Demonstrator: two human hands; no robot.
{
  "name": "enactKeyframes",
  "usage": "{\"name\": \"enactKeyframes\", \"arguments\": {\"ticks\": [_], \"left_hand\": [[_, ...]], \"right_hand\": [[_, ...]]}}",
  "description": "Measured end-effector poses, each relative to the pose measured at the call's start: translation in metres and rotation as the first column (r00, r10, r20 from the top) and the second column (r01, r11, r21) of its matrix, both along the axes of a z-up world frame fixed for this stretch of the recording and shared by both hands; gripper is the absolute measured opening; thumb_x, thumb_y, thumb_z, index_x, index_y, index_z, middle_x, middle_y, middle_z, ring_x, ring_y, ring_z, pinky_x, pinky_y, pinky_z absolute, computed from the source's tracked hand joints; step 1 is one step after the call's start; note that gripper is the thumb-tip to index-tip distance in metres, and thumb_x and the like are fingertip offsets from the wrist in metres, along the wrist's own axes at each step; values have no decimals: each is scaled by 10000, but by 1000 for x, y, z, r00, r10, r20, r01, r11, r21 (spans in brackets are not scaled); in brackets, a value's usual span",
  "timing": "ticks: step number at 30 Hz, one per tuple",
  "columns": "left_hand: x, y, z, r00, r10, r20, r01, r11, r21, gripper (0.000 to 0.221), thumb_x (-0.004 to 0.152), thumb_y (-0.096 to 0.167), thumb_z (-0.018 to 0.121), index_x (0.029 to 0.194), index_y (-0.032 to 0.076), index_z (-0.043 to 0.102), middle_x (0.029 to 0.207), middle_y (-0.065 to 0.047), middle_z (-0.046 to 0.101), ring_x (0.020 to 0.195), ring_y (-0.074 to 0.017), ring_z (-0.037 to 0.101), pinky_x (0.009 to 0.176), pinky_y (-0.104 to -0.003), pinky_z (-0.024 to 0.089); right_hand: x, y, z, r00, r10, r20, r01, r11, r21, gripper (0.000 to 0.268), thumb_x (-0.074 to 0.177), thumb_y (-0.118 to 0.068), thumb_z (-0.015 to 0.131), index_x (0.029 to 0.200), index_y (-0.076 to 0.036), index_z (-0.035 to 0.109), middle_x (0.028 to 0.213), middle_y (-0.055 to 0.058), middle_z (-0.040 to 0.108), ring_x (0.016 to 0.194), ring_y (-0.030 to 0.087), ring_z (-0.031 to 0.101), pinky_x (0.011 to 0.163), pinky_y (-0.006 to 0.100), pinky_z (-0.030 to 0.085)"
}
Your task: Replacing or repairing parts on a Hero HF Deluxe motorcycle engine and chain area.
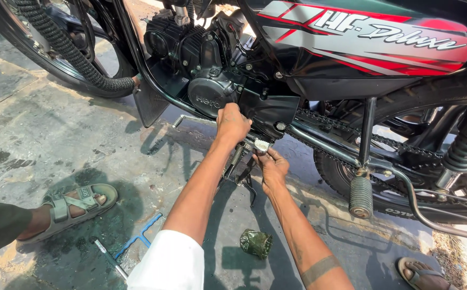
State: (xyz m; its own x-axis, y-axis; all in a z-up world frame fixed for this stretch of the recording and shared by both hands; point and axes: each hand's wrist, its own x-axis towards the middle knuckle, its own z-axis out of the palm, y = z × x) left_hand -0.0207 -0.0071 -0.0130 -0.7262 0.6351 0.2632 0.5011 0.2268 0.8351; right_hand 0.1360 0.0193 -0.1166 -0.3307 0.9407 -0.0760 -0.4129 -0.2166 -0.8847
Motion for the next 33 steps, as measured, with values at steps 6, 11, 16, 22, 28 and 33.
{"name": "enactKeyframes", "arguments": {"ticks": [6,11,16,22,28,33], "left_hand": [[10,-27,22,993,-116,-10,116,993,-10,247,795,113,825,898,-40,662,924,-224,731,946,-418,710,814,-483,573],[6,-24,15,978,-109,-177,85,987,-135,203,837,102,778,944,-12,648,907,-236,737,923,-417,722,770,-488,582],[-14,-8,-23,900,-105,-424,51,989,-137,264,881,202,774,1014,39,616,879,-193,726,866,-383,731,730,-467,584],[-24,-29,2,507,-12,-862,44,999,12,548,908,70,675,1417,199,520,1069,-94,668,992,-295,650,858,-457,495],[-41,-9,4,386,33,-922,29,998,47,704,870,61,676,1515,249,466,1485,-105,521,1451,-363,400,1224,-578,237],[-50,-15,11,464,-123,-877,40,992,-118,863,759,237,801,1532,272,417,1516,-108,465,1487,-434,312,1253,-655,109]], "right_hand": [[-10,12,-6,999,13,39,-16,998,63,207,881,65,718,1088,88,723,1018,161,743,881,224,749,790,301,649],[-12,23,-17,992,111,-62,-106,991,79,189,872,79,706,1060,92,717,1020,150,752,886,208,758,821,307,653],[-17,31,-26,994,105,27,-107,989,102,195,889,79,703,1083,73,720,1022,139,757,877,198,741,790,290,637],[-31,30,-45,971,-92,220,3,928,372,225,893,53,752,1115,22,729,1033,117,737,876,194,679,783,298,572],[-58,17,-46,953,-275,125,182,854,487,357,797,76,751,1119,-30,636,1094,82,702,950,161,686,867,280,572],[-76,9,-40,968,-238,84,188,901,390,339,898,92,739,1233,68,696,1145,127,704,971,166,672,911,297,573]]}}
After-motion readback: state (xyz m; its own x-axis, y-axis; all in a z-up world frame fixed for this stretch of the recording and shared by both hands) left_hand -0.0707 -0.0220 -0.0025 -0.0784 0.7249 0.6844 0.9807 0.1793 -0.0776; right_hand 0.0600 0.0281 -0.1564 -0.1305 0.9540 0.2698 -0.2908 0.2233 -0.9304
